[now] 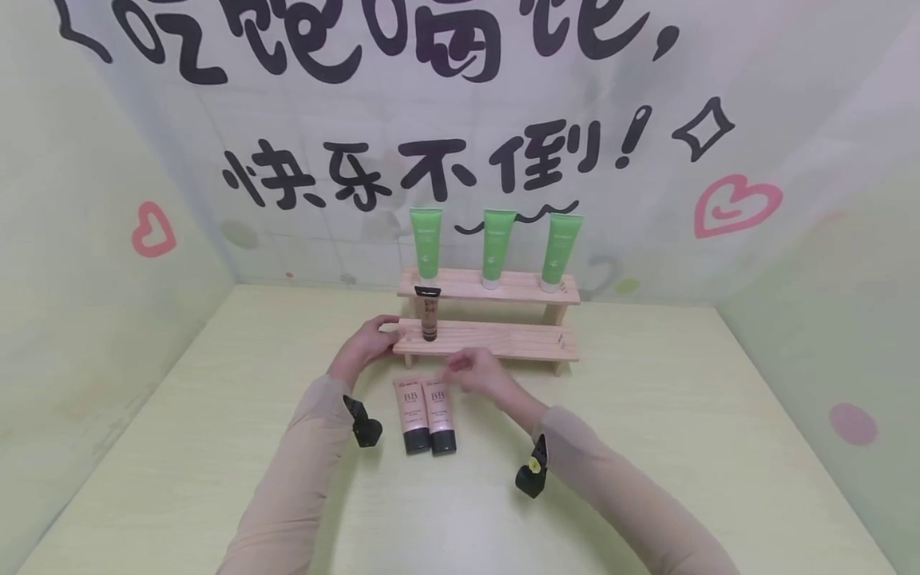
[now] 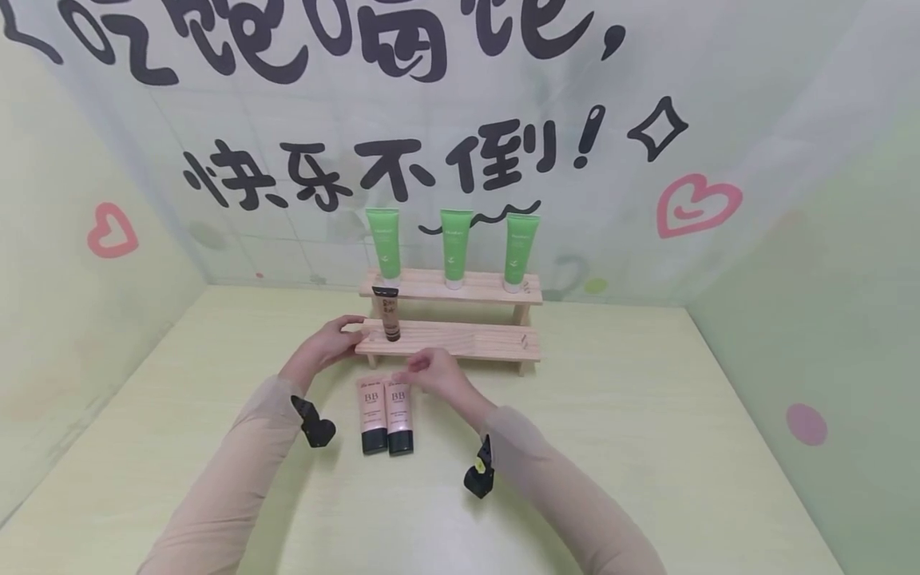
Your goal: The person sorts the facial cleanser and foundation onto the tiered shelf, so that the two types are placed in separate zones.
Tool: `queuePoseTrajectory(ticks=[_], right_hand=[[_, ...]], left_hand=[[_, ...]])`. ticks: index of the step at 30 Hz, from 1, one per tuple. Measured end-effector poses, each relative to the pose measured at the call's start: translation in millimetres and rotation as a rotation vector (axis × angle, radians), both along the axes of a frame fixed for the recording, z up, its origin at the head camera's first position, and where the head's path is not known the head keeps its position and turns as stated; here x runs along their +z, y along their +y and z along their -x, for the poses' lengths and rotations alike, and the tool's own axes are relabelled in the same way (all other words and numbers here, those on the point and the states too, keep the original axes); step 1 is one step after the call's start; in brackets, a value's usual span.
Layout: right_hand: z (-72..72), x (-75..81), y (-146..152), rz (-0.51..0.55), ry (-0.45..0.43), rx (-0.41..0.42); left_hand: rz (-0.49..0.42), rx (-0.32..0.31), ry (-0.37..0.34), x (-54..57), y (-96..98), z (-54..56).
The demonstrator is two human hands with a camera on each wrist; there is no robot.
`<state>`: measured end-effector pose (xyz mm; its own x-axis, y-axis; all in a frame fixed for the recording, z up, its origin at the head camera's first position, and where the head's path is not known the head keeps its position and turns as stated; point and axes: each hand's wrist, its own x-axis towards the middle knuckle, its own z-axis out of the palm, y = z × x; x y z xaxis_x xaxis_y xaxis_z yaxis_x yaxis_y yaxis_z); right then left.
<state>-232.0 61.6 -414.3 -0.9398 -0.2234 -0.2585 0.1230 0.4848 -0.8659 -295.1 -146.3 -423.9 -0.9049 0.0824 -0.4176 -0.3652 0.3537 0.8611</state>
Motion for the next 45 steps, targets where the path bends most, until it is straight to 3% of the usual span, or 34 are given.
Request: queuePoseTrajectory(ticks=[11, 23, 29, 34, 45], right_hand=[[-17.8, -17.9, -15, -0.127, -0.042, 0.033], [-26.9, -20.7, -28, -0.146, -0.018, 0.020], [-25.1, -23.1, -21, -0.067, -0.050, 0.036], [-21.1, -20.0, -11, -0.031, -0.109, 0.036], [-9.4, 6.1, 12, 0.049, -0.054, -0.027]], left_hand=[[-0.013, -0.002, 0.001, 0.3, -0.4, -1.0], [-0.003, -0.015, 0.005, 0.8, 0.0, -1.2], [-0.013, -0.014, 0.013, 2.3, 0.0, -2.2], [-0.015, -0.013, 0.005, 1.3, 0.1, -2.7], [0.005, -0.003, -0.011, 1.7, 0.1, -1.3]])
